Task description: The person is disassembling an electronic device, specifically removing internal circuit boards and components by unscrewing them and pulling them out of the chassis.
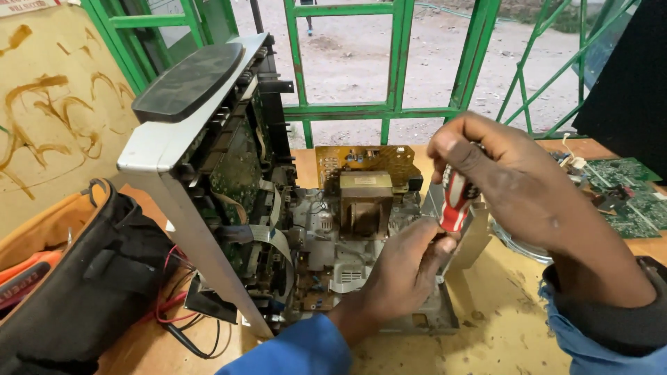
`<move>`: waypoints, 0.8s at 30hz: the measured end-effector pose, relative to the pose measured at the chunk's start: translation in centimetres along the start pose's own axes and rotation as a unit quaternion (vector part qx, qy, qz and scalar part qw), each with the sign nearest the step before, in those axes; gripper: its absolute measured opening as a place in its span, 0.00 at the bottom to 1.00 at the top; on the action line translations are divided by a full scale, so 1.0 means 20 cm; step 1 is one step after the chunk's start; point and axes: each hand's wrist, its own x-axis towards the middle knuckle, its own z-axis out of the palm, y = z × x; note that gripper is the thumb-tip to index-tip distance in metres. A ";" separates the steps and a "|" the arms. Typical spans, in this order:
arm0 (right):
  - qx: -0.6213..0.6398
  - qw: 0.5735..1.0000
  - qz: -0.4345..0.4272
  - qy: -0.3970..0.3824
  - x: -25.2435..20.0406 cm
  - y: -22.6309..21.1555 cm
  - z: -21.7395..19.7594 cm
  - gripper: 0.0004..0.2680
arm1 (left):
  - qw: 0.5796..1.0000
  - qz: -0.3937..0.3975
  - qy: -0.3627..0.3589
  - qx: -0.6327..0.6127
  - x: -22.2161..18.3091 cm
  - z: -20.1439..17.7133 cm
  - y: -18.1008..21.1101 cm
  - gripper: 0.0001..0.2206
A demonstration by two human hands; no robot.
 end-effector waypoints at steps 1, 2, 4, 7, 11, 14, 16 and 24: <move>0.040 0.999 0.019 0.004 0.00 -0.01 -0.01 0.18 | 0.999 0.025 -0.017 -0.028 0.00 0.00 0.01 0.19; 0.040 0.999 0.020 0.004 0.00 -0.01 -0.01 0.18 | 0.999 0.024 -0.017 -0.028 0.00 0.01 0.00 0.19; 0.066 0.998 0.020 -0.005 0.01 0.01 -0.01 0.18 | 1.000 -0.006 0.027 0.002 0.00 0.02 -0.01 0.22; 0.046 0.999 0.024 0.002 0.00 0.02 0.01 0.16 | 0.997 0.017 0.068 0.023 0.01 0.05 -0.07 0.28; 0.055 0.997 0.044 0.005 -0.02 -0.03 0.00 0.10 | 0.998 -0.013 0.061 0.016 0.02 0.03 -0.01 0.22; 0.007 0.999 0.031 0.013 0.01 0.00 0.00 0.10 | 1.000 0.003 0.005 0.004 0.00 0.02 -0.01 0.22; 0.021 1.000 0.000 0.012 0.03 0.04 0.00 0.10 | 1.000 0.010 0.004 -0.002 -0.01 0.03 -0.03 0.20; 0.002 0.999 0.031 -0.007 0.00 0.00 0.01 0.14 | 0.997 -0.016 0.074 0.002 0.02 0.03 -0.01 0.18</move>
